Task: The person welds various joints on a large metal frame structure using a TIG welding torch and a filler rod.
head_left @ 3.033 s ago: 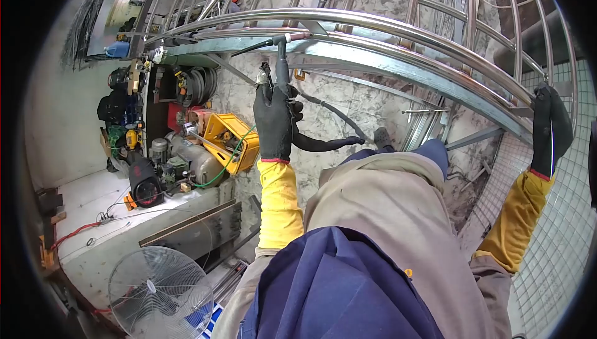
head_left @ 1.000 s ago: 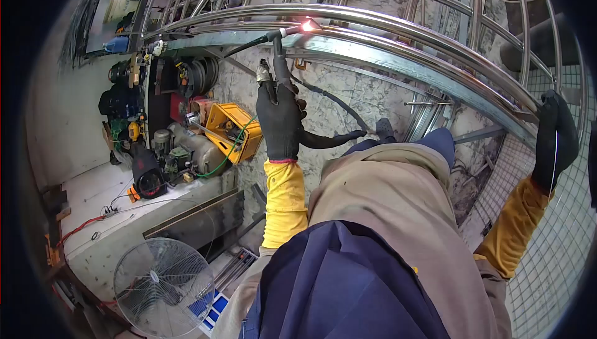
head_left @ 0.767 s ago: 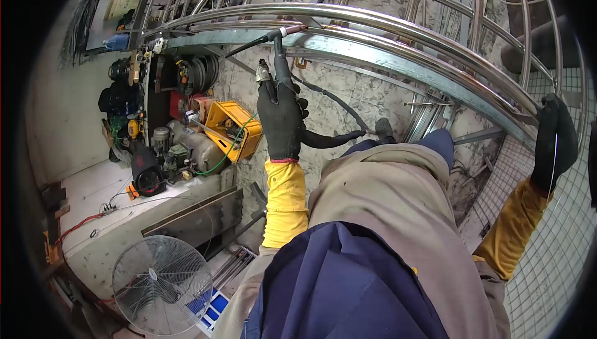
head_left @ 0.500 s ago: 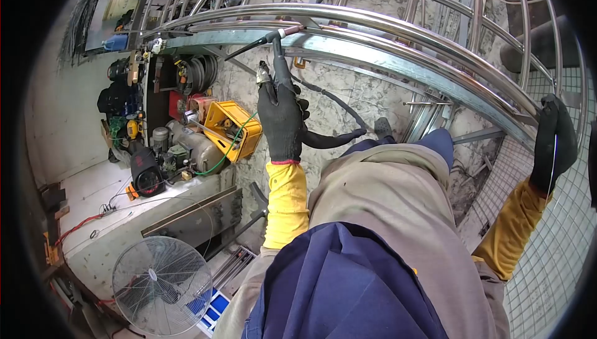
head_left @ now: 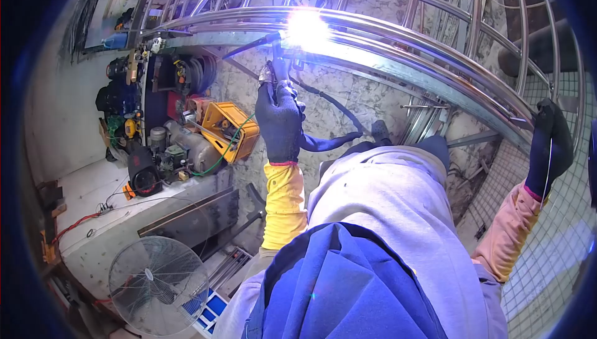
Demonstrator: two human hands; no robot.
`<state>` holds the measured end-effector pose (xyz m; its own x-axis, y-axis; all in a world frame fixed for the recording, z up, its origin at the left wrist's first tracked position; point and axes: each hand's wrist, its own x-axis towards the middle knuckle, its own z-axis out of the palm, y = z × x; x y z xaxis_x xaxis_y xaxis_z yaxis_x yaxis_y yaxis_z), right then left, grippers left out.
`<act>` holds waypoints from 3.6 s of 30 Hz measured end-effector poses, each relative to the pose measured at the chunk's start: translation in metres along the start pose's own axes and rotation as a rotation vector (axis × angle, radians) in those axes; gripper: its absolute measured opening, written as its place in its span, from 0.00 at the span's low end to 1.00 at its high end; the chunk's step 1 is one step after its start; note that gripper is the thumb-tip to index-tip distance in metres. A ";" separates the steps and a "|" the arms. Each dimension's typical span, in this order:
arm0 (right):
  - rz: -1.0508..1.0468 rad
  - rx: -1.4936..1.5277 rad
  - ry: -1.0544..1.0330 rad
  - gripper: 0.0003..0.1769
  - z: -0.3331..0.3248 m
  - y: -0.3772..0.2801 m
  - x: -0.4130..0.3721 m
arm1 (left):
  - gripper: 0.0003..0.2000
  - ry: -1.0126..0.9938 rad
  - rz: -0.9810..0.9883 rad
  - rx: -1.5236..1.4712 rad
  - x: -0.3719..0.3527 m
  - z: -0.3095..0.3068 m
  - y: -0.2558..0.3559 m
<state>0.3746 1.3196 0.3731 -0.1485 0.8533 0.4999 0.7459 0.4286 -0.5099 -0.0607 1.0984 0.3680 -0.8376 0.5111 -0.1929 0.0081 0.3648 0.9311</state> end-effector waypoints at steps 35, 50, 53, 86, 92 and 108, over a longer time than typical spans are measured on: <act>-0.156 0.109 -0.016 0.10 -0.005 -0.021 0.010 | 0.15 0.072 -0.007 0.005 -0.010 0.015 0.009; -0.145 -0.024 -0.046 0.11 -0.010 -0.031 0.014 | 0.10 0.116 -0.058 -0.009 -0.018 0.024 0.023; -0.138 -0.047 -0.078 0.12 -0.012 -0.029 0.013 | 0.10 0.125 -0.109 -0.045 -0.017 0.024 0.023; -0.176 -0.041 -0.133 0.12 -0.015 -0.026 0.014 | 0.09 0.113 -0.036 -0.083 -0.022 0.039 0.021; -0.268 -0.047 -0.122 0.10 -0.016 -0.032 0.020 | 0.13 0.150 -0.111 -0.069 -0.028 0.041 0.033; -0.239 -0.036 -0.124 0.10 -0.016 -0.033 0.019 | 0.09 0.138 -0.044 -0.131 -0.026 0.050 0.024</act>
<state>0.3580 1.3165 0.4105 -0.3995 0.7603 0.5123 0.7027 0.6128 -0.3615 -0.0113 1.1321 0.3799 -0.9025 0.3822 -0.1987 -0.0940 0.2753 0.9568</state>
